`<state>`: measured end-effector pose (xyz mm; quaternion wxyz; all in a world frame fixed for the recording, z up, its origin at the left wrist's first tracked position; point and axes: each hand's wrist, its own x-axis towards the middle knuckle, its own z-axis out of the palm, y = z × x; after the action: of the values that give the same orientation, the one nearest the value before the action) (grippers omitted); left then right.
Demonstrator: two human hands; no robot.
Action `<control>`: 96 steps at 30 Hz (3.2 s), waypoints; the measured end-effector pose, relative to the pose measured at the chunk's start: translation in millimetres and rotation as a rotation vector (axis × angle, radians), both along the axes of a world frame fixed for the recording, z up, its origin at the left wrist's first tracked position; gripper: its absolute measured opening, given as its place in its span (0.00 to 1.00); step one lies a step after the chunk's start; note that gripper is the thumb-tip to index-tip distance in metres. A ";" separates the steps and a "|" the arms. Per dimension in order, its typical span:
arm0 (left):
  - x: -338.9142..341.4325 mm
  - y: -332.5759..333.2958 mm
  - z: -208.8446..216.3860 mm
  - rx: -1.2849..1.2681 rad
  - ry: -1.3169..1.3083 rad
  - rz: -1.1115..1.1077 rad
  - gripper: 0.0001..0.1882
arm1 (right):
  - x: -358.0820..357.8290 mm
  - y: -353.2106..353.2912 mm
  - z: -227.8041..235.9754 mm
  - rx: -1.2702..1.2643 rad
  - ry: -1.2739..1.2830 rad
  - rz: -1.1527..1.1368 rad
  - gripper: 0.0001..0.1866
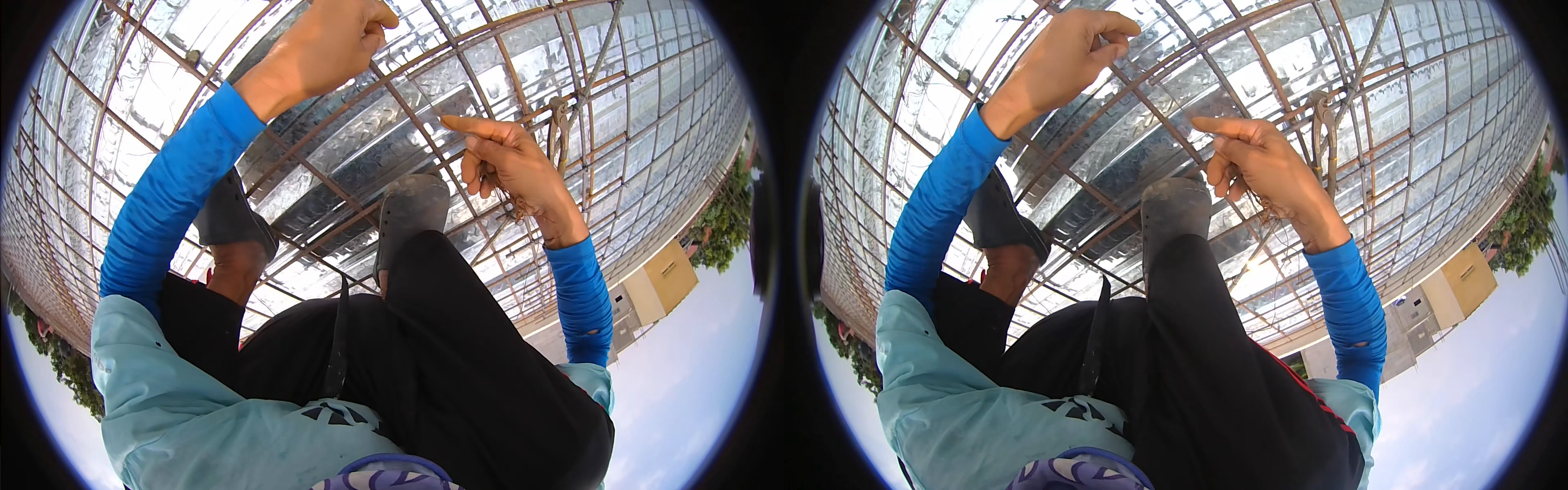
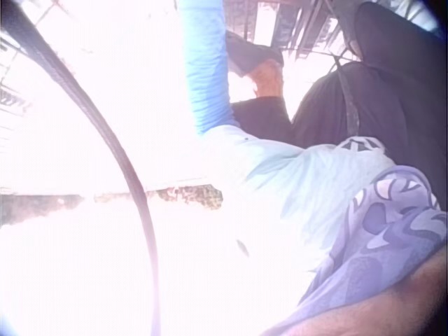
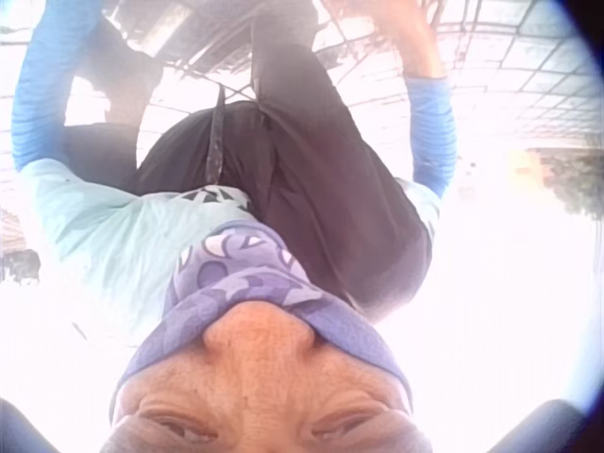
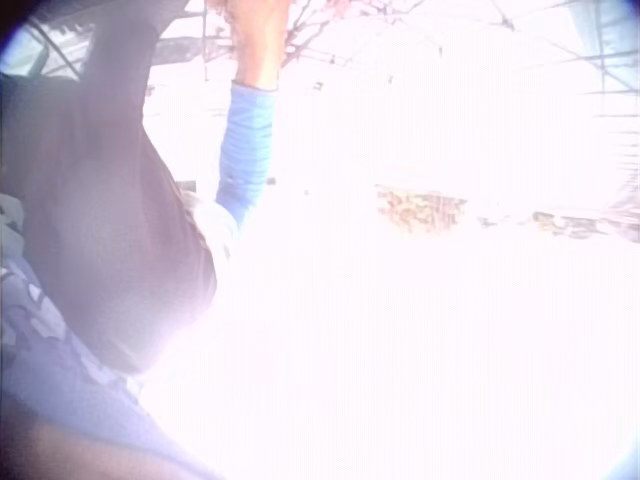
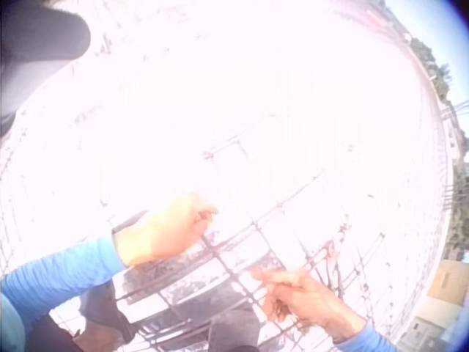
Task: The person uses pliers to twist wire ties around intersecting metal rods, securing a large metal grid structure. The person repeatedly positions, twists, and tightens wire ties at multiple joints to assemble the grid.
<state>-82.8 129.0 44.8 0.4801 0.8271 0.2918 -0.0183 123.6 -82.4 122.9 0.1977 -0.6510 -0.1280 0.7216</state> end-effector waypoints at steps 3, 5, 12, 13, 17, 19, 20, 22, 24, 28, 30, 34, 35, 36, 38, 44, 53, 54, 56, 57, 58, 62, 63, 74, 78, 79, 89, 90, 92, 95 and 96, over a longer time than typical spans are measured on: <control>1.0 -0.3 3.6 -0.305 0.005 0.089 0.14 | -0.6 -6.3 -4.6 -0.006 0.034 -0.060 0.22; -2.6 -10.6 -1.5 -0.464 -0.095 0.147 0.16 | 0.0 -8.2 -9.3 0.010 0.055 -0.087 0.22; -1.1 -23.9 -8.0 -0.510 -0.107 0.273 0.14 | -1.2 -6.4 -10.2 0.041 0.080 -0.123 0.22; -1.3 -24.1 -7.6 -0.502 -0.103 0.274 0.13 | -1.6 -6.2 -10.2 0.044 0.073 -0.124 0.22; 2.3 -25.2 -3.4 -0.215 -0.114 0.168 0.10 | -3.0 -2.5 -6.3 0.062 0.077 -0.134 0.23; 0.6 -32.2 -5.2 -0.094 -0.212 0.157 0.09 | -2.7 1.1 -1.5 0.073 0.081 -0.127 0.23; -0.5 -34.6 -6.3 -0.032 -0.261 0.150 0.08 | -1.1 3.4 3.7 0.093 0.108 -0.148 0.23; 0.3 -38.6 -7.7 0.025 -0.353 0.122 0.08 | 2.7 8.1 16.4 0.134 0.162 -0.190 0.23; 3.7 -42.2 -5.4 0.090 -0.394 0.103 0.08 | 0.2 15.6 23.5 0.145 0.174 -0.244 0.22; 4.5 -48.2 0.9 0.153 -0.405 0.078 0.07 | -0.3 20.3 22.0 0.162 0.265 -0.293 0.22; 2.2 -50.0 -1.7 0.157 -0.438 0.077 0.06 | -3.5 18.0 20.5 0.194 0.268 -0.292 0.22; -1.3 -54.9 -8.9 0.172 -0.517 0.090 0.06 | -13.7 16.8 21.6 0.248 0.221 -0.267 0.23; -2.0 -56.0 -9.1 0.172 -0.529 0.092 0.06 | -13.9 16.9 22.6 0.255 0.213 -0.250 0.23; -1.5 -58.4 -8.3 0.190 -0.524 0.096 0.06 | -13.6 17.3 23.7 0.261 0.204 -0.232 0.23; 1.4 -64.0 -5.2 0.229 -0.512 0.106 0.06 | -15.7 17.9 26.3 0.265 0.184 -0.205 0.24; 1.8 -54.1 0.0 0.188 -0.425 0.019 0.08 | -21.4 16.8 32.0 0.266 0.113 -0.176 0.24; 7.0 -50.1 -0.8 -0.227 -0.289 0.125 0.09 | -21.7 -3.7 22.2 0.351 0.004 -0.150 0.22; 8.4 -51.9 1.5 -0.300 -0.274 0.171 0.09 | -20.8 -5.2 20.9 0.374 0.002 -0.129 0.22; 9.1 -48.3 12.7 -0.170 -0.185 0.145 0.08 | -22.3 -6.7 18.3 0.368 0.072 -0.221 0.22; 11.2 -46.7 18.2 -0.129 -0.164 0.130 0.08 | -22.6 -4.8 20.8 0.345 0.098 -0.253 0.23; 12.2 -46.9 20.2 -0.088 -0.143 0.115 0.08 | -23.5 -2.8 23.7 0.322 0.123 -0.284 0.23; 10.0 -58.7 12.4 0.173 -0.261 0.026 0.05 | -31.2 6.3 28.7 0.342 0.112 -0.264 0.23; 8.3 -60.8 10.7 0.150 -0.267 0.033 0.06 | -32.0 7.1 29.8 0.340 0.111 -0.274 0.23; 2.2 -57.5 13.2 0.003 -0.309 -0.094 0.06 | -5.4 36.6 30.8 0.270 0.280 -0.270 0.28; 6.7 -56.1 3.8 0.091 -0.391 -0.101 0.04 | 24.1 33.8 5.1 0.270 0.233 -0.161 0.30; 7.5 -53.8 0.0 0.092 -0.416 -0.114 0.03 | 37.6 29.8 -7.1 0.280 0.202 -0.144 0.29; 15.6 -27.0 4.0 0.093 -0.370 -0.206 0.08 | -27.2 25.2 -47.6 0.662 -0.465 -0.100 0.14; 15.7 -24.8 5.7 0.110 -0.393 -0.221 0.08 | -27.9 25.8 -49.8 0.662 -0.450 -0.107 0.14; 13.9 -21.2 8.0 0.145 -0.436 -0.240 0.09 | -29.2 27.9 -54.1 0.662 -0.412 -0.111 0.13; 25.3 -11.5 36.6 -0.251 0.021 -0.231 0.09 | -24.4 29.3 -66.6 0.765 -0.510 -0.046 0.09; 25.1 -12.3 30.3 -0.221 -0.103 -0.226 0.09 | -24.7 29.6 -69.4 0.801 -0.550 -0.021 0.09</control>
<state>-57.6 116.7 75.1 0.5775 0.7966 0.1680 -0.0617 98.9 -52.8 53.5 0.3990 -0.6915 -0.4366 0.4148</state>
